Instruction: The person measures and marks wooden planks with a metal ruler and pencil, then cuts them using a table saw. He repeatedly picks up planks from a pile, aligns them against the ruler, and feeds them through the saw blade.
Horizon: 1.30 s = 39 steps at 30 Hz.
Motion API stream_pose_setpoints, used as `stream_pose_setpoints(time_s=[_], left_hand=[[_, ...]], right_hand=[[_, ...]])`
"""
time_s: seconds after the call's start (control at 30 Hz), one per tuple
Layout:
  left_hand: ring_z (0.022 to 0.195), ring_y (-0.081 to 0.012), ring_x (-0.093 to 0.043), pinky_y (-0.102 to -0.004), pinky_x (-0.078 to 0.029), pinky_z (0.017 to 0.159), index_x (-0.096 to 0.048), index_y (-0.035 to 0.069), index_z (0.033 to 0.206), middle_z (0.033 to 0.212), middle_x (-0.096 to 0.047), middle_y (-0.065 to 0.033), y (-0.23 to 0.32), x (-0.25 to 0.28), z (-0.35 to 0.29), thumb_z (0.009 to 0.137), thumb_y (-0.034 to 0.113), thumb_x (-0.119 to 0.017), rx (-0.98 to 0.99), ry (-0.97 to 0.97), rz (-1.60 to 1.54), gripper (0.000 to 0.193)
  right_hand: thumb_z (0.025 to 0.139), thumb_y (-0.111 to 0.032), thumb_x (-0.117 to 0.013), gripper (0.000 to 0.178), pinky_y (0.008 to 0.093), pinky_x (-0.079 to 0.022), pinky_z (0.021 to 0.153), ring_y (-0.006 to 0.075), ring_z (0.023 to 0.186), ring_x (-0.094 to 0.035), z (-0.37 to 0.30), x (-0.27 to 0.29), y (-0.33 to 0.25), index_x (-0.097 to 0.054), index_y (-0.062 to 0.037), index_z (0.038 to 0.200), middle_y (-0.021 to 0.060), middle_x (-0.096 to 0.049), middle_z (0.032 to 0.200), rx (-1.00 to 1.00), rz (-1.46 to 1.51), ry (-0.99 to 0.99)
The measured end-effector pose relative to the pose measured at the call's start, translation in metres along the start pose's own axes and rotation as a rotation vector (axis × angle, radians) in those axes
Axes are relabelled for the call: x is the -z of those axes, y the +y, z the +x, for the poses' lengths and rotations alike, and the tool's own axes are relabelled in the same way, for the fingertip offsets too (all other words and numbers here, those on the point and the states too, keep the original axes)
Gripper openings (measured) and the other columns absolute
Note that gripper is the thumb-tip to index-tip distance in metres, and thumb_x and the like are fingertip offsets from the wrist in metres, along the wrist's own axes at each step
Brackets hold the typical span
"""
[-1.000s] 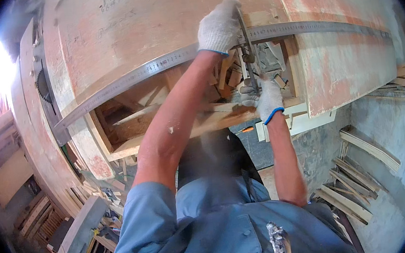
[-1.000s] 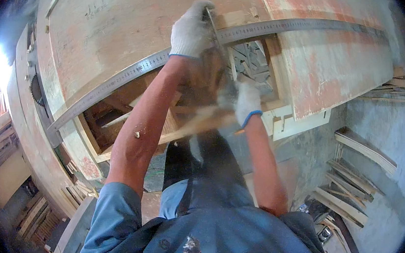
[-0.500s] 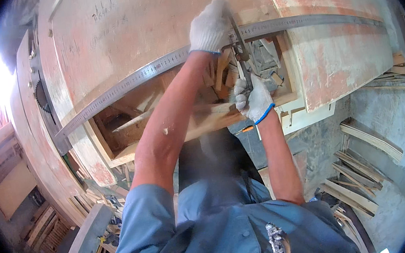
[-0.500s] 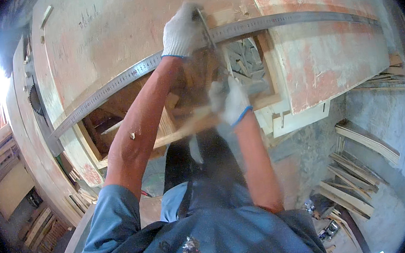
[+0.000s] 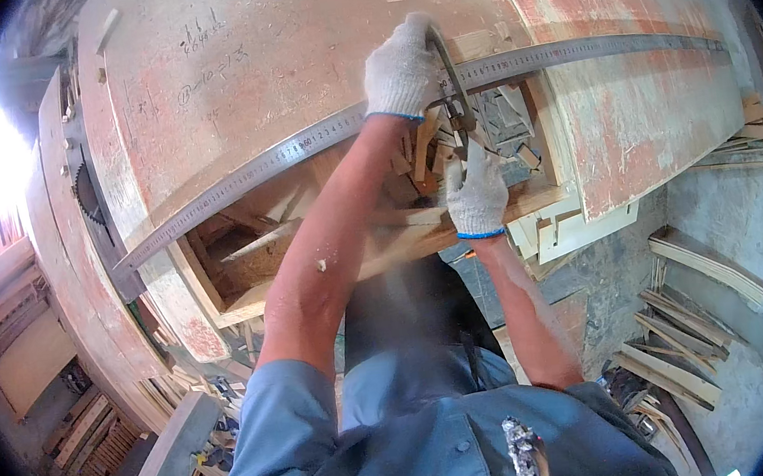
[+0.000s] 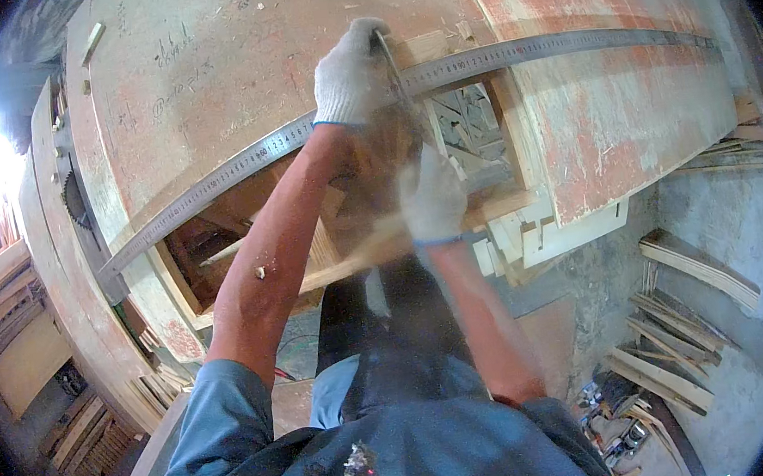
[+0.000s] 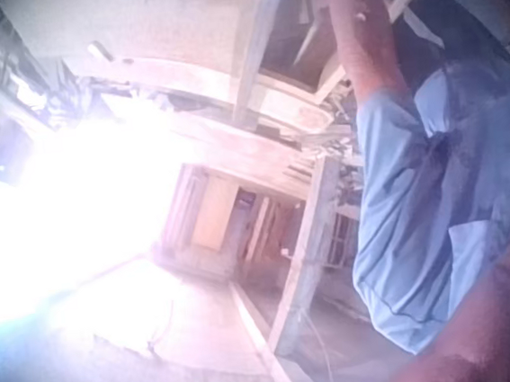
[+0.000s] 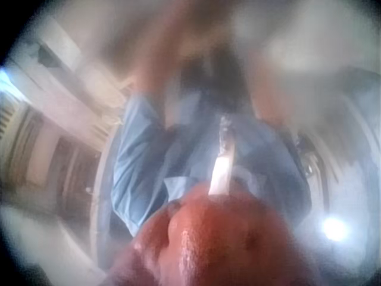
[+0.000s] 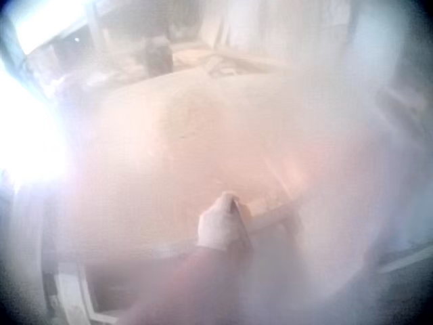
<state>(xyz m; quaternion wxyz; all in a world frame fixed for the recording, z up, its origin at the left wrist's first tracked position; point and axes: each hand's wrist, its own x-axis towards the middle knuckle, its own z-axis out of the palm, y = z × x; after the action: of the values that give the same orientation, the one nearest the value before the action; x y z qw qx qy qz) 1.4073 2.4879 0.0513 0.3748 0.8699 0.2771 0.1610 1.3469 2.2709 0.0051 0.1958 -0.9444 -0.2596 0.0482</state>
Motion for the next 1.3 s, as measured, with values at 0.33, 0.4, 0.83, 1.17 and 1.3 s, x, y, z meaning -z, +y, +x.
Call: stream_pose_setpoints(time_s=[0.33,0.4,0.83,1.17,1.3], left_hand=[[0.104,-0.0459,-0.072,-0.0518,-0.057,0.088,-0.065,0.02,0.122,0.109,-0.076,-0.0195,0.004,0.003,-0.001,0.097,0.022,-0.069,-0.001,-0.009,-0.025,0.026],[0.103,-0.046,-0.073,-0.0521,-0.057,0.088,-0.065,0.02,0.121,0.11,-0.076,-0.0196,0.008,0.004,-0.001,0.096,0.021,-0.069,0.035,-0.021,-0.027,0.025],[0.107,-0.0447,-0.072,-0.0517,-0.057,0.09,-0.065,0.021,0.127,0.111,-0.077,-0.0181,0.002,0.002,-0.001,0.097,0.019,-0.068,0.02,-0.018,-0.003,0.03],[0.102,-0.0443,-0.073,-0.0529,-0.058,0.086,-0.066,0.021,0.125,0.109,-0.077,-0.0169,0.0,0.001,-0.001,0.097,0.021,-0.069,-0.019,-0.004,0.019,0.027],[0.101,-0.0442,-0.074,-0.0533,-0.058,0.085,-0.066,0.022,0.124,0.107,-0.078,-0.0166,-0.002,-0.001,-0.002,0.097,0.022,-0.069,-0.03,0.009,0.01,0.026]], right_hand=[[0.11,-0.03,-0.053,0.032,0.0428,-0.05,0.06,0.0301,0.067,-0.065,-0.006,-0.043,0.042,-0.069,-0.0029,0.108,0.0155,-0.068,0.08,-0.09,0.438,0.099],[0.113,-0.034,-0.05,0.039,0.0343,-0.042,0.047,0.0179,0.052,-0.057,-0.008,-0.051,0.054,-0.069,-0.0049,0.096,0.008,-0.064,0.067,-0.145,0.562,0.056],[0.114,-0.038,-0.046,0.048,0.0276,-0.027,0.043,0.01,0.042,-0.03,0.024,0.032,0.004,-0.047,-0.0164,0.071,-0.0051,-0.031,0.055,-1.051,1.784,-0.396],[0.115,-0.038,-0.044,0.041,0.0281,-0.024,0.043,0.0086,0.043,-0.026,0.026,0.025,0.038,-0.069,-0.0054,0.116,-0.0095,-0.026,0.054,-0.877,2.257,-0.898],[0.114,-0.039,-0.045,0.04,0.0293,-0.024,0.043,0.0092,0.042,-0.026,0.026,0.019,0.045,-0.069,-0.0073,0.122,-0.0098,-0.026,0.054,-0.828,2.4,-1.032]])
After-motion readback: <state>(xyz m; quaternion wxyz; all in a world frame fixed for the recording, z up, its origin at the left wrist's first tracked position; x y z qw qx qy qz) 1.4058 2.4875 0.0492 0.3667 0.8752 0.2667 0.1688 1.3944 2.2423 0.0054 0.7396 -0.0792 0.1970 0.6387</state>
